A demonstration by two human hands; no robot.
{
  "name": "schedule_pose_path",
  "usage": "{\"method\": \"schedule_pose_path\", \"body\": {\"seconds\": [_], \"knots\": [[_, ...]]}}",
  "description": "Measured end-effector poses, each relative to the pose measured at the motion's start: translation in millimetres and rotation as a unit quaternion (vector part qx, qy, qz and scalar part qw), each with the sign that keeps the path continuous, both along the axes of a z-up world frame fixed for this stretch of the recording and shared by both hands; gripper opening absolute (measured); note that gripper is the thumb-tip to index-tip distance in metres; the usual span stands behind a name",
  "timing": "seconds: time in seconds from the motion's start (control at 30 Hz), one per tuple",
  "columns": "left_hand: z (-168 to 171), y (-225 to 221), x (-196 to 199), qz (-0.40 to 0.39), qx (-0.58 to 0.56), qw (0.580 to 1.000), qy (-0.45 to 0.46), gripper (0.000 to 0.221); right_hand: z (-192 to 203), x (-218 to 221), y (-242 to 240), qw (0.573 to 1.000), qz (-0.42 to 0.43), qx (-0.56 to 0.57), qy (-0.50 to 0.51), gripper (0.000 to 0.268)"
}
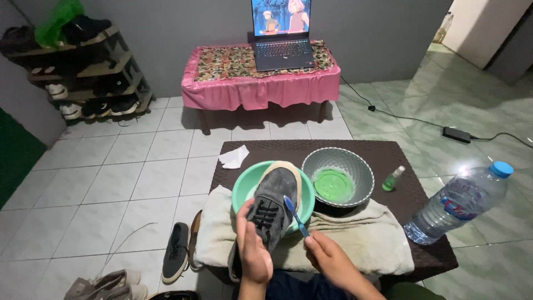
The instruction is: Cleaning a grey sneaker using a toothbrush and soapy water from a bowl while sitting on a sofa.
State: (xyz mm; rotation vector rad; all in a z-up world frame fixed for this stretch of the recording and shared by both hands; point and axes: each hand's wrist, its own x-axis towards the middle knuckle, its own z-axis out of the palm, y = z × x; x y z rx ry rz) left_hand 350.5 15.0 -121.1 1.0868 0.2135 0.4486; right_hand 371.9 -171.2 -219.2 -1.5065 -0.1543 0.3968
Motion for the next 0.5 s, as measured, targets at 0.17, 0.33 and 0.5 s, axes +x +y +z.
{"method": "schedule_pose_path", "body": {"seconds": [0.17,0.33,0.5], "knots": [[-6.8,-3.3,-2.6,0.003,0.015,0.999,-0.048,0.061,56.4,9.7,24.3,1.000,0.006,0.015,0.013,0.038],[-2.5,12.4,0.1,0.057,0.062,0.996,-0.030,0.061,18.3,-14.3,17.6,0.995,0.068,-0.042,-0.051,0.044],[-6.4,10.7,3.5,0.041,0.068,0.997,-0.025,0.062,26.9,-18.8,25.0,0.992,0.059,-0.059,-0.091,0.054]]}}
